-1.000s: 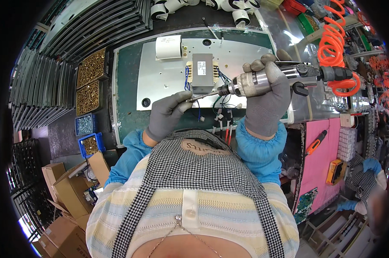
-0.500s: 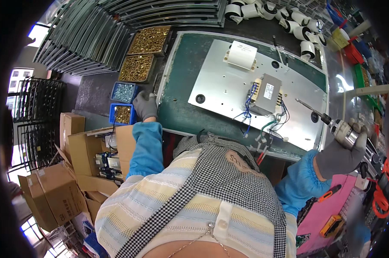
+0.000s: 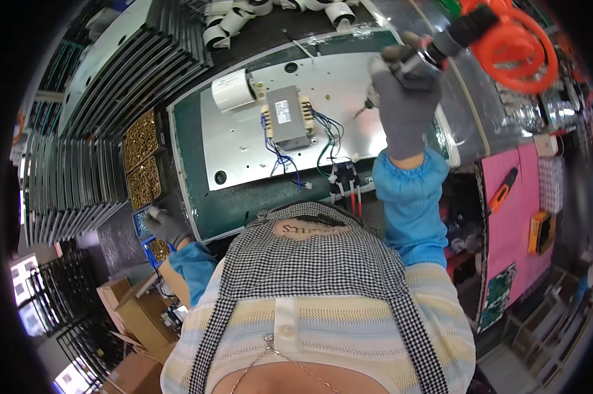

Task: Use an electric screwdriver to secure a transformer and attach a circuit board to an electronic device chassis.

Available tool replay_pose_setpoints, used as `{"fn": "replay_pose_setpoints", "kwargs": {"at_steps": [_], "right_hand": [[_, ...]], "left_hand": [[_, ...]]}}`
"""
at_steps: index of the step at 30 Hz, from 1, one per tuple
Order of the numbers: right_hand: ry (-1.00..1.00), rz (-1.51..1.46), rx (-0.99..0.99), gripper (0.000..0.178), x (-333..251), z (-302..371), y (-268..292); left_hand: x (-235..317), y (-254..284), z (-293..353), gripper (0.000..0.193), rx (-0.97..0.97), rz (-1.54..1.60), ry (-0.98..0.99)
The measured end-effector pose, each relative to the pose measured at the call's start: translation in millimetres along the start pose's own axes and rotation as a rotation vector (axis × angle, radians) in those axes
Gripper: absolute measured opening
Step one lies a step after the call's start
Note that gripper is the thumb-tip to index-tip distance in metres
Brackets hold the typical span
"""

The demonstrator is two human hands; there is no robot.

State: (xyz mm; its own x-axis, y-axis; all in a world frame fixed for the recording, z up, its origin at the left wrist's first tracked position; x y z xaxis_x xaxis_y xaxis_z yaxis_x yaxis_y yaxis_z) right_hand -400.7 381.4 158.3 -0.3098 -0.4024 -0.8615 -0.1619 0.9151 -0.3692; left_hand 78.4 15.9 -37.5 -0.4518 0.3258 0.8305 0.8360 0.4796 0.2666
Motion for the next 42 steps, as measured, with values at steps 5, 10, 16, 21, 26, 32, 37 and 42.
{"fn": "replay_pose_setpoints", "kwargs": {"at_steps": [5, 10, 16, 21, 26, 32, 37, 42], "right_hand": [[-0.056, 0.047, -0.007, 0.049, 5.3, -8.1, 5.9], [-0.075, 0.104, -0.005, 0.041, 30.4, -13.0, 24.2], [-0.048, 0.124, 0.098, 0.030, 10.5, -3.8, 29.9], [0.041, 0.077, 0.124, 0.038, 8.9, -2.1, 38.6], [0.040, 0.063, 0.089, 0.044, 6.9, -5.0, 36.5], [0.031, 0.028, 0.083, 0.049, 7.2, -5.3, 38.0], [-0.022, 0.014, 0.094, 0.050, 3.5, -10.2, 39.7], [0.015, -0.037, 0.091, 0.052, 10.2, -14.3, 47.6]], "left_hand": [[211.9, -19.2, 28.0, 0.024, -0.399, 0.453, -0.066], [313.4, -61.6, 111.2, 0.022, -1.002, 0.547, -0.305], [364.1, -106.9, 176.3, 0.017, -1.160, 0.342, -0.764], [377.8, -113.0, 192.2, 0.019, -1.219, 0.277, -0.933], [391.6, -111.6, 202.7, 0.015, -1.136, 0.258, -1.082], [402.1, -110.7, 206.4, 0.015, -1.163, 0.218, -1.221], [409.0, -119.4, 208.1, 0.014, -1.258, 0.190, -1.208], [413.1, -119.3, 211.4, 0.013, -1.282, 0.173, -1.230]]}}
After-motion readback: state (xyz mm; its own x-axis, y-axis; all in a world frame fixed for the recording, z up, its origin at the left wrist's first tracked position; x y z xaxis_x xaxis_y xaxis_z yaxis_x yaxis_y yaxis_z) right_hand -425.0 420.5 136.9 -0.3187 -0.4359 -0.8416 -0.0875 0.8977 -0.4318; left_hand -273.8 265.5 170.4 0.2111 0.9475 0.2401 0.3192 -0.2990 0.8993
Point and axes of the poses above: each hand's wrist, its own z-axis away from the middle knuckle, its own y-axis out of the back of the hand, x = y × z, the point moved 6 cm from there along -z, towards the middle knuckle, and after that the axes turned 9 degrees about x, right-handed, at the moved point
